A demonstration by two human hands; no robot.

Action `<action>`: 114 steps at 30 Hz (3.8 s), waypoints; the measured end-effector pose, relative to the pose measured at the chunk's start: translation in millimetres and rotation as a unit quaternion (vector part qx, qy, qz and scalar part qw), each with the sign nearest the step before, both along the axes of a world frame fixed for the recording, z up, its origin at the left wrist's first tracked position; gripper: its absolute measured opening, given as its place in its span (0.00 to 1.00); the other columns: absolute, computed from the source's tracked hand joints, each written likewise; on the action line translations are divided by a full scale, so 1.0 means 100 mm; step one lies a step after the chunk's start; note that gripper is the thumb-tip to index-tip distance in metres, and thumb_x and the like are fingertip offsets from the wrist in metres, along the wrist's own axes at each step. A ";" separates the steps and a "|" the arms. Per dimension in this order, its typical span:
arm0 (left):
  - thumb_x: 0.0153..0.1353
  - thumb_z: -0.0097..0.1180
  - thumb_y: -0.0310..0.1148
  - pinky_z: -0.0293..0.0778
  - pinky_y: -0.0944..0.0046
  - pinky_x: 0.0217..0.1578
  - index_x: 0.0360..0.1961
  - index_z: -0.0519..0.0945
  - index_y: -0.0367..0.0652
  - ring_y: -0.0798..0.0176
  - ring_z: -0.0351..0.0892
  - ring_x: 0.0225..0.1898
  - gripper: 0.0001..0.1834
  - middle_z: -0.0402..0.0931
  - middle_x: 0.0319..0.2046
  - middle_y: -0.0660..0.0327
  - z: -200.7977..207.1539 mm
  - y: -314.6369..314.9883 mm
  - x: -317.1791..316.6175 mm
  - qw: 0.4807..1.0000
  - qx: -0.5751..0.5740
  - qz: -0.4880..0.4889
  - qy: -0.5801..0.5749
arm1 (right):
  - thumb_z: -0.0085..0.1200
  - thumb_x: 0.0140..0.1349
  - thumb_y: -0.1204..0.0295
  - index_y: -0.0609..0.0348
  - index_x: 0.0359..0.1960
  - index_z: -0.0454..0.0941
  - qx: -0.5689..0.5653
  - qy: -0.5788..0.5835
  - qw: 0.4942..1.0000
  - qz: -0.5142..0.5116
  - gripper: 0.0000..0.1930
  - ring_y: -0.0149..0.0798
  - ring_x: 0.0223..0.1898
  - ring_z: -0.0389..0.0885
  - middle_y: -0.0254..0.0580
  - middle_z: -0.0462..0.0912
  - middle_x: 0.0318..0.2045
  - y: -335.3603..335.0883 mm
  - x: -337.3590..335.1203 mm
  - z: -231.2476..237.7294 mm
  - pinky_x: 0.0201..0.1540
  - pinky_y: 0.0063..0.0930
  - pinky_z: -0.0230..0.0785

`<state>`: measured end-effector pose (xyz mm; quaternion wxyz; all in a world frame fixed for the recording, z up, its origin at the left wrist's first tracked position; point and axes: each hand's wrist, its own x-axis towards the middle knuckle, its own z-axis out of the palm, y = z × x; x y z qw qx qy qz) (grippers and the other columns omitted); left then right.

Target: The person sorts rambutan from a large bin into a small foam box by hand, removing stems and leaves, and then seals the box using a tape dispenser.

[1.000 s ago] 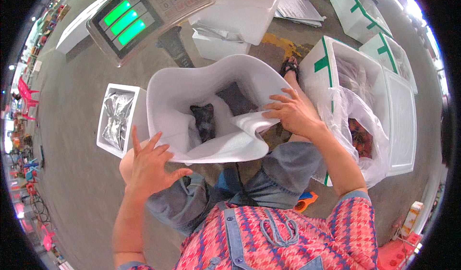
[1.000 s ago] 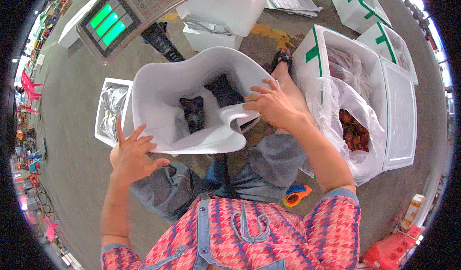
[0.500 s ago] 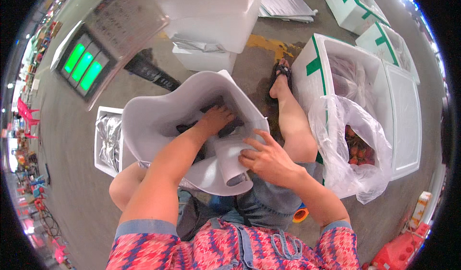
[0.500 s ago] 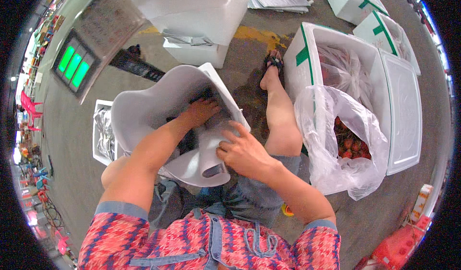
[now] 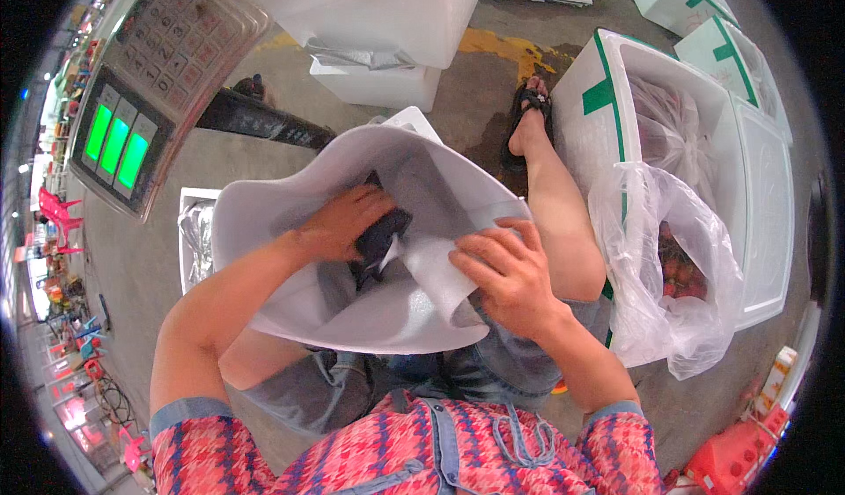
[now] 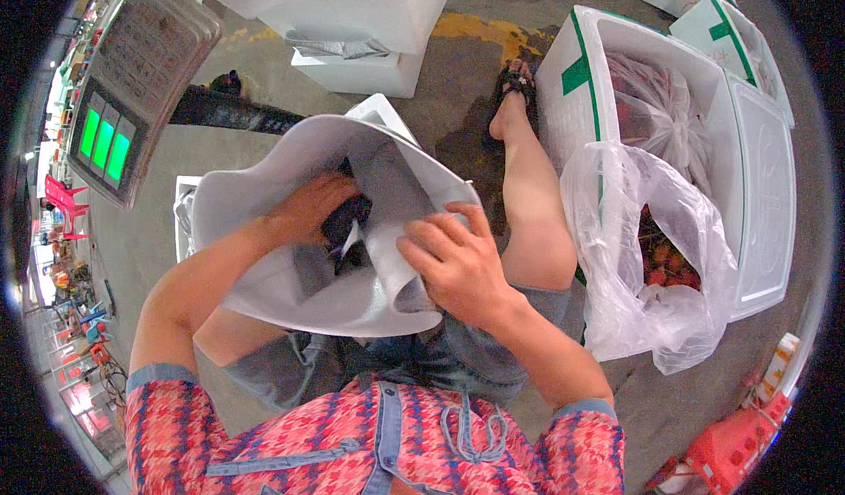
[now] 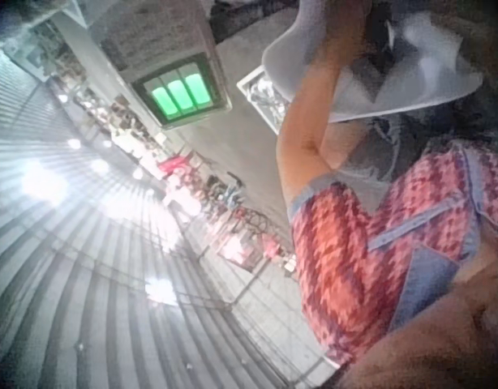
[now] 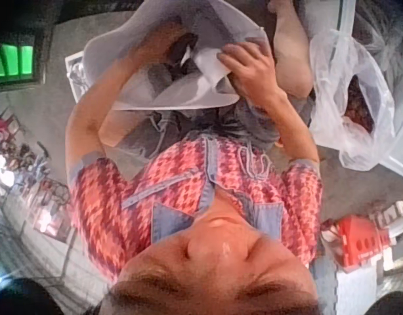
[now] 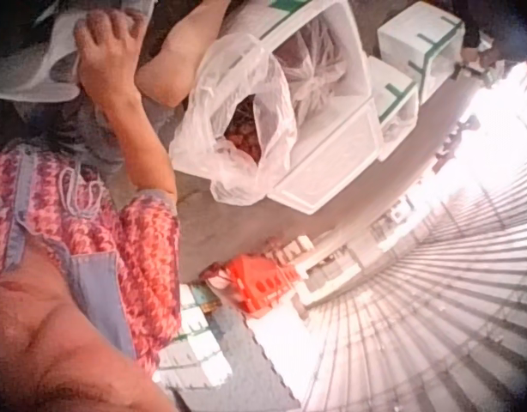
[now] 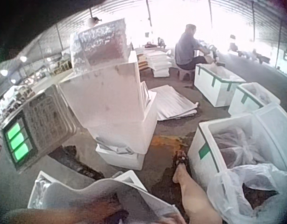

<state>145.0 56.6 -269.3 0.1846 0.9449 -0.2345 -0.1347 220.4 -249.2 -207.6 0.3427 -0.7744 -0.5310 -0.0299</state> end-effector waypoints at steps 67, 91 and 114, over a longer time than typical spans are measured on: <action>0.54 0.61 0.20 0.71 0.50 0.54 0.41 0.83 0.41 0.50 0.78 0.47 0.12 0.81 0.44 0.55 1.47 -1.36 -1.31 0.920 -0.171 0.331 -0.121 | 0.54 0.56 0.69 0.53 0.61 0.70 -0.628 0.003 0.725 -0.282 0.27 0.46 0.58 0.74 0.47 0.82 0.49 -3.42 1.35 -1.39 0.62 0.43 0.59; 0.54 0.62 0.23 0.73 0.51 0.52 0.38 0.83 0.42 0.53 0.81 0.44 0.09 0.82 0.39 0.58 1.36 -1.49 -1.41 0.922 -0.230 0.283 -0.132 | 0.43 0.71 0.59 0.63 0.32 0.75 -0.227 0.080 0.861 -0.448 0.19 0.60 0.29 0.78 0.56 0.78 0.23 -3.64 0.94 -0.99 0.35 0.49 0.71; 0.54 0.62 0.22 0.73 0.51 0.50 0.37 0.83 0.41 0.53 0.81 0.43 0.09 0.82 0.39 0.57 1.38 -1.64 -1.34 0.932 -0.244 0.242 -0.119 | 0.45 0.71 0.60 0.49 0.39 0.76 -0.157 -0.236 0.782 -0.555 0.10 0.50 0.19 0.80 0.45 0.76 0.15 -2.76 0.82 1.25 0.20 0.43 0.69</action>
